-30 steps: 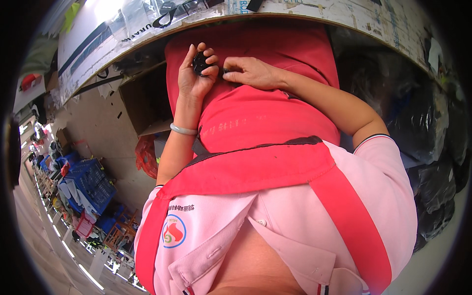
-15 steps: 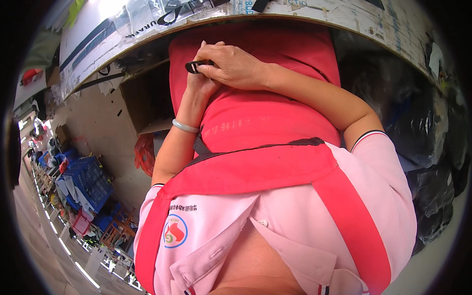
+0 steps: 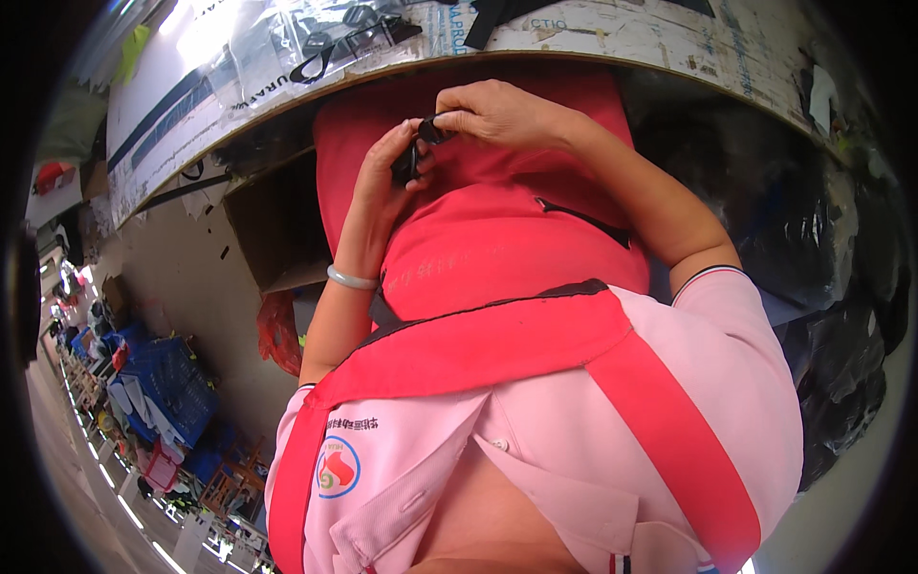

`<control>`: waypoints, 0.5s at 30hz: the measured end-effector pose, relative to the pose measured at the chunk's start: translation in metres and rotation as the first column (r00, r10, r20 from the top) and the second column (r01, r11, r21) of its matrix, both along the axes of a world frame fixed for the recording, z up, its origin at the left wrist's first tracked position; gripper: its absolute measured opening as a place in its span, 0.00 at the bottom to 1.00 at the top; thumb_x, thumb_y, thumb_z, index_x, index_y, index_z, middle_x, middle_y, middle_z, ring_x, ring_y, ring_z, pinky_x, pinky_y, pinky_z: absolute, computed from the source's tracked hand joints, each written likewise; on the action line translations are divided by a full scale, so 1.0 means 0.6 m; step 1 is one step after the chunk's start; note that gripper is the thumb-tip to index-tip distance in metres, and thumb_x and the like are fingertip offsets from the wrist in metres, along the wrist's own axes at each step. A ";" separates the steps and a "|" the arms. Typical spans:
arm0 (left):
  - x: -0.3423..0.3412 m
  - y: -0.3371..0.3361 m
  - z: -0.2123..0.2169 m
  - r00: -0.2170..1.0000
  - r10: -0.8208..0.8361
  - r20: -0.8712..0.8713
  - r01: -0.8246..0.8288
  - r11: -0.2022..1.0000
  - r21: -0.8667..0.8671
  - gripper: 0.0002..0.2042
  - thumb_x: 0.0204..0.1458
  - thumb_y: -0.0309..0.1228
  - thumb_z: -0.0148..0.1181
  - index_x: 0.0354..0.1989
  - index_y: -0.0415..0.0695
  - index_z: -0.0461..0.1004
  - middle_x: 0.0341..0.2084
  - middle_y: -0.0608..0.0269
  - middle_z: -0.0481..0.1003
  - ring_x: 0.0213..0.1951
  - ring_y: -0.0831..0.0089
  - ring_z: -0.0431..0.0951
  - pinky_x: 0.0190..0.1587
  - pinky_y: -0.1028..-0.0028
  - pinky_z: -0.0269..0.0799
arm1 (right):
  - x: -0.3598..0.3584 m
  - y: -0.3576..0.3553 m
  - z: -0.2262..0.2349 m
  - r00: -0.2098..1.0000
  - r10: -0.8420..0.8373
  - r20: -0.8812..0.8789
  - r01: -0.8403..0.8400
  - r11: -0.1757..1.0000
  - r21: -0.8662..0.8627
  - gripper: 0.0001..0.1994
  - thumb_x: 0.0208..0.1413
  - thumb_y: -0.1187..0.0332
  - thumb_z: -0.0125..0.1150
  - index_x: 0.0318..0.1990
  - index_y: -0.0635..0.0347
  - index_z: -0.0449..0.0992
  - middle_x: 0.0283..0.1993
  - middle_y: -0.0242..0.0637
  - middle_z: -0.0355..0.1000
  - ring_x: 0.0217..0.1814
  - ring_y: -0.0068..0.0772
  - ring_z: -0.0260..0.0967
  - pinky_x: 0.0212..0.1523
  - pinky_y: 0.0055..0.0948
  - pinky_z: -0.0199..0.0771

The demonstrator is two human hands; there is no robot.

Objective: Threading black webbing straps through plastic buckle adjusters.

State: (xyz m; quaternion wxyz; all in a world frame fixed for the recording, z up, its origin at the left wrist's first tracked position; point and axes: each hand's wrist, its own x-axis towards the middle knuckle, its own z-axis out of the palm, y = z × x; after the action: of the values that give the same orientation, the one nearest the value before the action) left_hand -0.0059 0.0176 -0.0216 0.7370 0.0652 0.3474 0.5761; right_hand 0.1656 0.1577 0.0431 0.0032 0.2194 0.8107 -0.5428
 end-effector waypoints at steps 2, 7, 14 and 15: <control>0.014 -0.001 0.019 0.954 -0.027 -0.297 0.021 0.999 -0.026 0.14 0.59 0.34 0.58 0.48 0.39 0.76 0.26 0.69 0.72 0.20 0.81 0.68 0.18 0.80 0.61 | 0.016 0.012 -0.014 0.995 0.100 0.013 -0.101 0.993 0.056 0.12 0.63 0.62 0.51 0.37 0.63 0.72 0.28 0.40 0.71 0.31 0.36 0.70 0.34 0.32 0.68; 0.032 0.007 0.019 0.537 0.067 -0.841 0.271 0.930 0.248 0.10 0.54 0.33 0.63 0.40 0.40 0.80 0.19 0.74 0.71 0.20 0.86 0.68 0.21 0.83 0.61 | 0.012 0.002 -0.001 0.978 0.159 0.134 -0.169 0.984 0.062 0.11 0.61 0.63 0.53 0.38 0.63 0.73 0.33 0.44 0.74 0.37 0.43 0.73 0.39 0.35 0.71; 0.003 0.006 0.007 0.949 -0.127 0.287 0.110 0.991 0.075 0.14 0.63 0.39 0.49 0.45 0.41 0.69 0.30 0.63 0.70 0.32 0.71 0.73 0.23 0.76 0.66 | 0.028 0.081 -0.008 0.923 -0.139 -0.359 0.370 0.577 0.728 0.16 0.47 0.67 0.67 0.46 0.54 0.76 0.43 0.33 0.69 0.46 0.39 0.67 0.51 0.34 0.69; 0.007 0.009 0.016 0.949 -0.128 0.288 0.111 0.991 0.074 0.14 0.63 0.39 0.49 0.45 0.41 0.69 0.30 0.63 0.70 0.32 0.71 0.73 0.23 0.76 0.66 | 0.033 0.090 -0.017 0.929 -0.182 -0.323 0.370 0.493 0.787 0.18 0.46 0.65 0.68 0.47 0.52 0.77 0.43 0.32 0.69 0.47 0.38 0.65 0.52 0.34 0.69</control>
State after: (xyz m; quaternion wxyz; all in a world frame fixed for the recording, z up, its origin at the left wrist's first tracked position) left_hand -0.0020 0.0230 -0.0120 0.8115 0.0212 0.2139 0.5433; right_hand 0.1854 0.2118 0.0328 -0.2693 0.2667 0.9198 -0.1016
